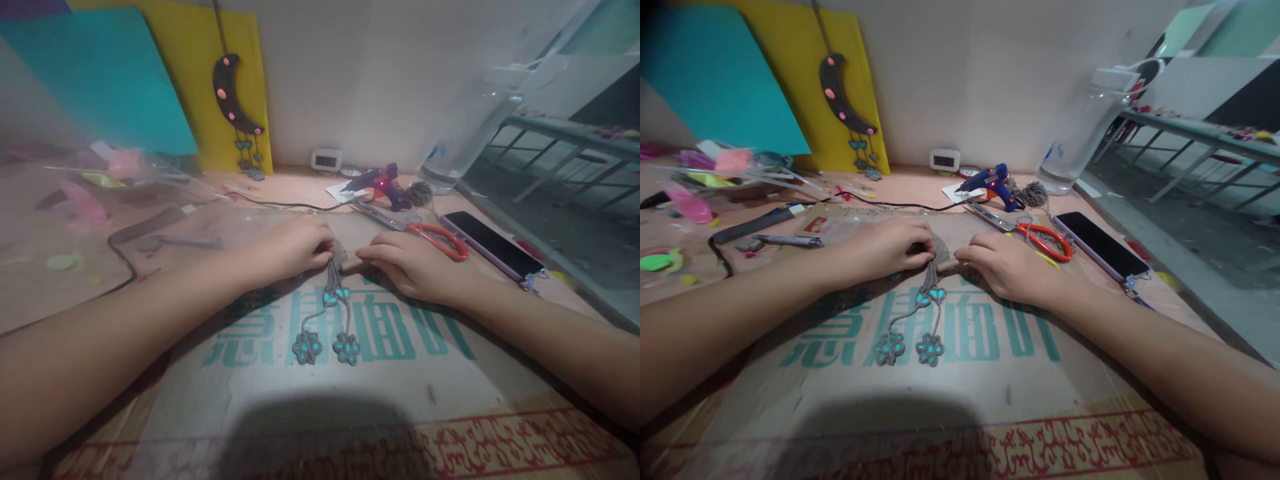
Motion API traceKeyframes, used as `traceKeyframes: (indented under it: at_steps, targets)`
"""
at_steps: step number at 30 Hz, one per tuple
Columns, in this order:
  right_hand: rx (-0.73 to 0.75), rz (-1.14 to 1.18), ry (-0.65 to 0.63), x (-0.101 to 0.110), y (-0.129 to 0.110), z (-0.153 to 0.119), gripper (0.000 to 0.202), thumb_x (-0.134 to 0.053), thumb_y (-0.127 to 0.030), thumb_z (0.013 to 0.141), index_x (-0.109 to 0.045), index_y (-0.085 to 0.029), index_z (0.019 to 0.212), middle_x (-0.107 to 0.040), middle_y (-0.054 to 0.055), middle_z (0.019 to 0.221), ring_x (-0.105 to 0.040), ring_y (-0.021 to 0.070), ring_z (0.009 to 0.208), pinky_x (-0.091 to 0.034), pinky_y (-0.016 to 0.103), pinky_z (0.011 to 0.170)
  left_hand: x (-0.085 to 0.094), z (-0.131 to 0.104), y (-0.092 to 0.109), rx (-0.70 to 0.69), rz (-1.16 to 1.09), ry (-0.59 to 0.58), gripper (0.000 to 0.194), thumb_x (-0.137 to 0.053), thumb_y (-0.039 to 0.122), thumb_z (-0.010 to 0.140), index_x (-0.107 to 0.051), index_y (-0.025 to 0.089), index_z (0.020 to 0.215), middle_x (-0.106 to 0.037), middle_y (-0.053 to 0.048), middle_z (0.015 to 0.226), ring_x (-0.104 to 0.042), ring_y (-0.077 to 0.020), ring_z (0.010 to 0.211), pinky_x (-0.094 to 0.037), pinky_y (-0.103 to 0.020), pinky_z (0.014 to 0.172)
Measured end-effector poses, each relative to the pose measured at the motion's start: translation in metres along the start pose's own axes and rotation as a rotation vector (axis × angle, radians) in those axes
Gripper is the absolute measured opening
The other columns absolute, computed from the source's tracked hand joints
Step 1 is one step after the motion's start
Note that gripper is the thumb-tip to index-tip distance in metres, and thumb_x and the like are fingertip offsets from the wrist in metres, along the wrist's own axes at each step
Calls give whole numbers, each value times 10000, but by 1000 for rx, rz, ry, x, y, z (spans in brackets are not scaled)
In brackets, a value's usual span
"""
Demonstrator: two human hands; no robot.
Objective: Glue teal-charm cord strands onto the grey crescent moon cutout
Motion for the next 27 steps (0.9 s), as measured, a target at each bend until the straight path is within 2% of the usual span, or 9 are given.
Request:
traceKeyframes:
  at_steps: [12,19,27]
  targets:
    - [58,-55,-24,-1,-6,1,292,-407,-153,1021,-674,-160,1137,-655,99,912,-595,216,800,-470,340,702,1,1,1,11,18,-16,149,-605,237,901,-720,157,851,-686,-65,894,-601,-203,842,-413,-308,747]
    - [-32,-54,106,3,1,-1,262,-476,-153,1003,-658,-120,1188,-654,103,937,-611,207,843,-481,313,722,1,0,1,3,27,-18,141,-597,215,894,-724,166,861,-677,-57,887,-595,-198,831,-417,-310,751]
    - [45,-20,-13,-2,-5,2,294,-431,-141,1015,-685,-161,1162,-665,91,921,-599,206,819,-469,326,722,2,0,1,9,6,-19,163,-591,236,901,-729,161,856,-690,-66,891,-607,-205,839,-429,-316,752]
Point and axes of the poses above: each hand's wrist, its own z-axis towards the middle knuckle, its own x-axis out of the back of the hand, y = z × x, the point moved 2 cm from there along z, towards the middle knuckle
